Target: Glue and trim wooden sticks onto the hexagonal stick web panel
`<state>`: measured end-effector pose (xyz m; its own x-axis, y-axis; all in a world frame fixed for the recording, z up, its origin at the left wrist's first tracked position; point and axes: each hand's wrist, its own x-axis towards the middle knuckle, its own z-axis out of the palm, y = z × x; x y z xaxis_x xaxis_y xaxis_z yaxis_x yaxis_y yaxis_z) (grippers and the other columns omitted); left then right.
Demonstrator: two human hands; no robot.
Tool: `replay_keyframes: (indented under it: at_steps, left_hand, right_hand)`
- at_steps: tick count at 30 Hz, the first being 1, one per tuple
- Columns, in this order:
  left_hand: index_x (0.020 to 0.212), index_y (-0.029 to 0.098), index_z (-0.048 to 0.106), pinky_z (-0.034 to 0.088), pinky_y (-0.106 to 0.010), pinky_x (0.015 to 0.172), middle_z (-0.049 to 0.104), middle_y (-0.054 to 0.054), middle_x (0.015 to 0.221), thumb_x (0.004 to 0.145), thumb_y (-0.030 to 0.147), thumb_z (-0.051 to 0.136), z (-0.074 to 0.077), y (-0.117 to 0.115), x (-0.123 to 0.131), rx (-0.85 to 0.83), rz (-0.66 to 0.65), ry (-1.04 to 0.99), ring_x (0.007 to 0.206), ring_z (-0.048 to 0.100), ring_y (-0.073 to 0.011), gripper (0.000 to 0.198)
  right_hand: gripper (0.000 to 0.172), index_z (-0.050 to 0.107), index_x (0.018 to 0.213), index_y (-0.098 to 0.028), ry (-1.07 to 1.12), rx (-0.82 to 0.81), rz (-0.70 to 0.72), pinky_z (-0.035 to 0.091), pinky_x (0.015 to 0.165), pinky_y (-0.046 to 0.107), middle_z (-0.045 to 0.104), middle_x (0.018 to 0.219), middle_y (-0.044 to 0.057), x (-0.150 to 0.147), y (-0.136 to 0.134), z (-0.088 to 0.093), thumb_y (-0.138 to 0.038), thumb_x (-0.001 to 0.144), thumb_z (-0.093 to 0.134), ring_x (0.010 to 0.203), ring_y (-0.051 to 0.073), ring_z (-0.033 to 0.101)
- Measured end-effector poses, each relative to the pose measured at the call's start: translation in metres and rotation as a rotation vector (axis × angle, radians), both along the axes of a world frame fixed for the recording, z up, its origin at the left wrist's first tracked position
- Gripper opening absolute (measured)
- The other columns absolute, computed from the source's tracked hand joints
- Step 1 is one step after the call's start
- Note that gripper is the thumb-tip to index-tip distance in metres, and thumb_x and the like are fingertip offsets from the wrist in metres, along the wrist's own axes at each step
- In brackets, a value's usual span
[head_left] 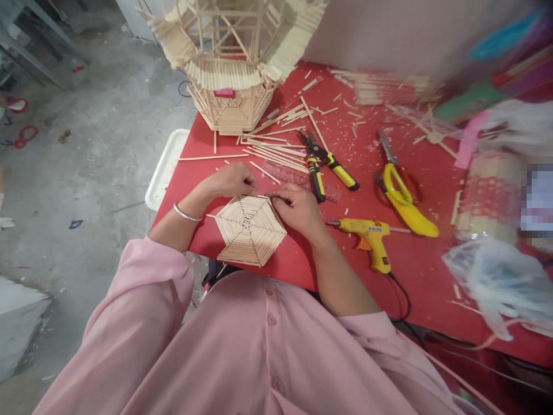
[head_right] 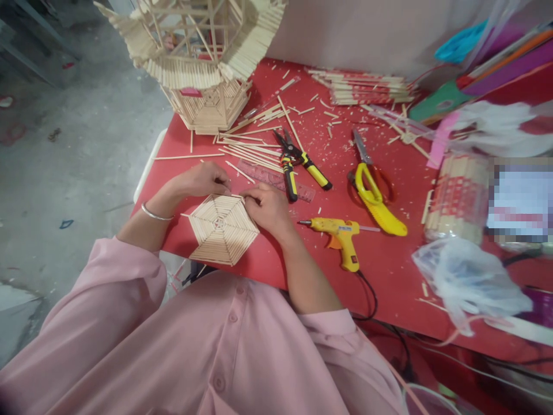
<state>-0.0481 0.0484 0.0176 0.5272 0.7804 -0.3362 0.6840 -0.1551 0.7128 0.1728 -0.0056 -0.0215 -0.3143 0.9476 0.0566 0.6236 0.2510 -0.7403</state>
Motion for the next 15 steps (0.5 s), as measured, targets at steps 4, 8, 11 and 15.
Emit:
replay_keyframes:
  at_steps: [4, 8, 11, 15]
  left_hand:
    - [0.072, 0.015, 0.073, 0.037, -0.027, 0.062, 0.067, -0.002, 0.066, 0.074, 0.022, 0.064, 0.000, 0.000, 0.000, -0.002, 0.006, 0.010, 0.064, 0.058, -0.0130, 0.012]
    - [0.069, 0.016, 0.071, 0.037, -0.027, 0.063, 0.067, -0.002, 0.067, 0.075, 0.023, 0.065, 0.000, 0.001, -0.002, 0.009, -0.007, -0.001, 0.065, 0.058, -0.0129, 0.011]
    - [0.067, 0.016, 0.070, 0.037, -0.027, 0.061, 0.066, -0.001, 0.065, 0.075, 0.024, 0.067, -0.004, 0.002, -0.003, -0.007, 0.012, -0.028, 0.064, 0.055, -0.0125, 0.012]
    - [0.069, 0.017, 0.069, 0.039, -0.027, 0.062, 0.063, 0.000, 0.064, 0.078, 0.024, 0.069, -0.008, 0.004, -0.006, -0.044, 0.047, -0.123, 0.062, 0.053, -0.0117, 0.011]
  right_hand:
    - [0.035, 0.080, 0.117, -0.027, -0.024, 0.102, -0.017, 0.057, 0.097, 0.043, 0.077, 0.111, 0.008, 0.008, -0.015, 0.018, -0.020, 0.094, 0.054, 0.107, 0.026, 0.072]
    - [0.028, 0.076, 0.113, -0.028, -0.208, 0.210, -0.204, 0.055, 0.096, 0.046, 0.074, 0.114, 0.011, 0.056, -0.056, 0.043, -0.024, 0.094, 0.056, 0.106, 0.030, 0.071]
    - [0.018, 0.071, 0.098, -0.029, -0.421, 0.176, -0.423, 0.054, 0.084, 0.049, 0.073, 0.104, 0.012, 0.113, -0.091, 0.046, -0.025, 0.084, 0.061, 0.099, 0.034, 0.070]
    - [0.026, 0.066, 0.098, -0.030, -0.600, 0.019, -0.587, 0.050, 0.071, 0.048, 0.071, 0.095, 0.012, 0.165, -0.119, 0.030, -0.037, 0.074, 0.067, 0.092, 0.037, 0.068]
